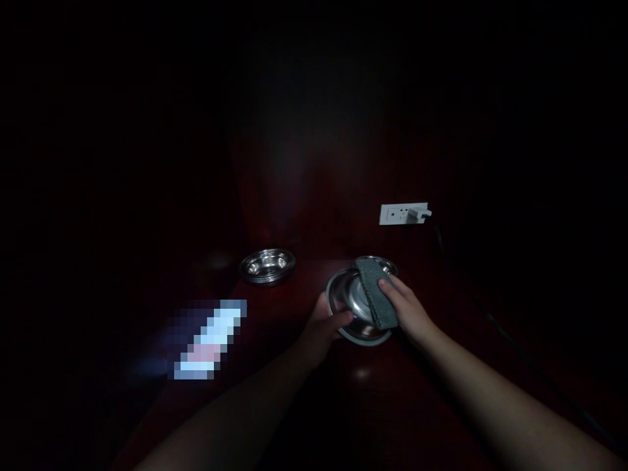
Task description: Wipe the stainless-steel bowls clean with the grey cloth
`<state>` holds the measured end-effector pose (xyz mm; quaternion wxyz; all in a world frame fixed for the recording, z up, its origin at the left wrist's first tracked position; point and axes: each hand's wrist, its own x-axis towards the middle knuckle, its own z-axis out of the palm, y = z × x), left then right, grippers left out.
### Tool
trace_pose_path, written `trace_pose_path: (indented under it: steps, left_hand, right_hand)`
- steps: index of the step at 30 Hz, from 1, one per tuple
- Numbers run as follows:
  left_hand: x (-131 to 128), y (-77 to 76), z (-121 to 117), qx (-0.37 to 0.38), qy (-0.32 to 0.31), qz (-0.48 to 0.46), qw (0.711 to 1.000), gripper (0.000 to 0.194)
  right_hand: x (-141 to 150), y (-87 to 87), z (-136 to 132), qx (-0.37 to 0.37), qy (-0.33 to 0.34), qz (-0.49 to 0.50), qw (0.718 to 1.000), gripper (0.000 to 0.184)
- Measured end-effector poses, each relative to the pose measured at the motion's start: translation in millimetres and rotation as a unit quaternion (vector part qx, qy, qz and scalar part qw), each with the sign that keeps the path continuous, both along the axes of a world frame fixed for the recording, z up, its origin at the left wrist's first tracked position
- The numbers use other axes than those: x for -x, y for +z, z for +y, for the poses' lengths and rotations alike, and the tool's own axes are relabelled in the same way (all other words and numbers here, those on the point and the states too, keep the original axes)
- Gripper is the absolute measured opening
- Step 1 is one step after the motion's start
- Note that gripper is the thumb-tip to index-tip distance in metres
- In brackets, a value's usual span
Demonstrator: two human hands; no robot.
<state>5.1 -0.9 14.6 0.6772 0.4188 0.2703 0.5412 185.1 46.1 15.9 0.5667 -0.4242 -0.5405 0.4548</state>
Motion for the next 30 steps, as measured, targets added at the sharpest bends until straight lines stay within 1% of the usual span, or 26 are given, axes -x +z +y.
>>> trace_pose_path:
  steps: [3, 6, 12, 15, 18, 23, 30]
  left_hand:
    - [-1, -1.5, 0, -0.031, 0.014, 0.016, 0.999, 0.069]
    - [0, -0.4, 3, -0.054, 0.023, 0.002, 0.998, 0.065]
    - [1, 0.4, 7, -0.079, 0.016, -0.009, 0.997, 0.060]
    - [1, 1.1, 7, -0.073, 0.033, -0.005, 0.997, 0.057]
    - [2, 1.2, 8, -0.062, 0.039, 0.006, 0.997, 0.052]
    - [5, -0.1, 12, -0.058, 0.020, 0.024, 0.998, 0.049]
    - [5, -1.0, 11, -0.033, 0.026, 0.039, 0.998, 0.044]
  right_hand:
    - [0, -0.1, -1, -0.006, 0.014, -0.007, 1.000, 0.048]
    - [0, 0.4, -1, -0.020, 0.018, -0.020, 0.999, 0.049]
    - [-1, 2.8, -3, -0.044, 0.024, -0.051, 0.997, 0.047]
    - [-3, 2.7, -4, -0.048, 0.038, -0.053, 0.997, 0.045]
    - [-5, 1.9, -5, -0.027, 0.056, -0.047, 0.997, 0.045]
    - [-6, 2.6, -6, -0.011, 0.061, -0.051, 0.997, 0.044]
    - [-5, 4.9, -9, -0.007, 0.081, -0.041, 0.996, 0.046]
